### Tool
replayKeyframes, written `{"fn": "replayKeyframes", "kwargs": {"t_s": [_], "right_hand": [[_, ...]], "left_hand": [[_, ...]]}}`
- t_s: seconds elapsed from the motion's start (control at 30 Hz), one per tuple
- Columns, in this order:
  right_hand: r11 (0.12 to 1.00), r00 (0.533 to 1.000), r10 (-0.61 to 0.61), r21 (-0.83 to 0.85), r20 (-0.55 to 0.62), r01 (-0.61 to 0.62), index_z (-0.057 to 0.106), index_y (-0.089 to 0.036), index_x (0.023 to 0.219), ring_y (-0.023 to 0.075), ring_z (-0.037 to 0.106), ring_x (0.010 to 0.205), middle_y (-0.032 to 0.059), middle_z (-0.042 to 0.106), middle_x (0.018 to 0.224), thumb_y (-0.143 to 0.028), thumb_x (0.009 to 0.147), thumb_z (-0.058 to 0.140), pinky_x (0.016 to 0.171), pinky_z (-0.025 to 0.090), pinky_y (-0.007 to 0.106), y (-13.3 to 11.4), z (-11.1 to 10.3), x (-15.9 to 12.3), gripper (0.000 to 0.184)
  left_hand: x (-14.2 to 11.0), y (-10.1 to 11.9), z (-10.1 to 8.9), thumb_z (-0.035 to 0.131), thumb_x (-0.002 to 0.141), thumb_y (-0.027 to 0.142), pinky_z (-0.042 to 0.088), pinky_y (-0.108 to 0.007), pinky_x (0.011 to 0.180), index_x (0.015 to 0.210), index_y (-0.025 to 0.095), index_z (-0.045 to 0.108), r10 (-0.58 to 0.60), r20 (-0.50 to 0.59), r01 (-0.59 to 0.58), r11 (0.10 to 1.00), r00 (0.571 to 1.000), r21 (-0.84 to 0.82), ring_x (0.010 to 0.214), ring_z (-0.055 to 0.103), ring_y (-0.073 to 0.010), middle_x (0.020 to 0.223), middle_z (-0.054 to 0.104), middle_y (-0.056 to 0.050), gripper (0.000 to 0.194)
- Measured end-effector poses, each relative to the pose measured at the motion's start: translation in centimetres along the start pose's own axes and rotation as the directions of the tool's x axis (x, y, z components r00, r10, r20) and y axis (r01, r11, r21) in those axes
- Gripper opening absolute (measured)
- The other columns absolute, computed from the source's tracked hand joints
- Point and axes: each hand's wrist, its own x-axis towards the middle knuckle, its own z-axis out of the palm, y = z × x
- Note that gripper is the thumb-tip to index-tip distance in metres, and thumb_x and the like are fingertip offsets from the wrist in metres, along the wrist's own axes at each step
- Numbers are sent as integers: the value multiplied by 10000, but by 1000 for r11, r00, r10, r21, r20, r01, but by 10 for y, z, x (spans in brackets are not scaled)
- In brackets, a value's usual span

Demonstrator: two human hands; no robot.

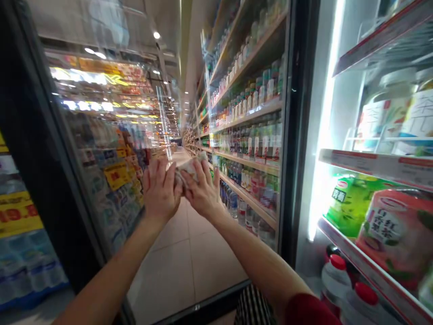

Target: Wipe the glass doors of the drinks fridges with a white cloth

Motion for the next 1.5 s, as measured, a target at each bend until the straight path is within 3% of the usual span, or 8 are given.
{"fn": "replayKeyframes", "kwargs": {"t_s": [0.27,0.47,0.6,0.77,1.03,1.2,1.4,1.5], "right_hand": [[780,745,563,-69,-357,-622,383,-191,1351,323,225,1353,171,261,1458,-229,849,344,997,233,637,136,-37,-52,505],[997,998,-42,-59,-42,40,479,-352,1263,267,174,1379,37,297,1461,-313,810,514,1076,184,522,37,-7,-31,456],[991,986,74,-101,-147,-90,484,-329,1261,256,231,1360,53,326,1446,-253,830,453,1068,157,557,90,-22,-31,439],[807,730,525,-16,-437,-590,414,-229,1330,313,240,1346,151,285,1448,-249,868,315,986,259,624,130,-32,-5,473],[985,988,22,-164,-153,-48,476,-326,1259,245,211,1368,56,319,1449,-252,844,444,1063,193,543,95,-27,1,424],[783,689,565,30,-454,-622,420,-216,1325,317,240,1348,166,281,1449,-224,866,324,984,263,624,136,-39,18,469],[987,987,-149,-60,-58,146,496,-361,1241,245,195,1375,31,321,1452,-258,840,461,1081,172,529,59,-25,33,415],[986,975,125,-84,-186,-143,472,-292,1279,269,226,1363,84,310,1455,-226,858,402,1064,164,559,71,-37,59,432]], "left_hand": [[-17,-14,-3,456,861,317,133,-514,1099,1419,213,187,-20,38,19,999,999,44,1363,197,-273,1461,255,-116,627],[-17,-17,-2,472,852,317,151,-503,1098,1419,209,184,-3,30,0,997,1000,82,1363,198,-267,1459,259,-121,645],[-17,-15,-5,455,858,315,160,-489,1097,1423,199,168,0,34,-4,994,999,113,1360,211,-262,1452,277,-116,644],[-15,-11,-8,451,856,310,130,-474,1110,1419,171,188,-5,51,-1,994,999,113,1368,183,-252,1457,261,-120,637],[-15,-15,-8,470,851,301,140,-460,1112,1413,171,215,16,25,-19,994,1000,111,1365,194,-244,1442,289,-124,630],[-15,-13,-6,473,842,268,137,-472,1111,1413,159,213,47,12,-48,986,999,157,1365,191,-247,1439,289,-135,637],[-12,-29,-18,475,844,268,152,-441,1113,1396,203,269,88,51,-93,989,995,117,1353,235,-226,1422,341,-106,594],[-7,-52,-36,458,849,265,157,-463,1107,1378,228,310,39,53,-46,989,998,140,1351,243,-234,1426,340,-95,550]]}}
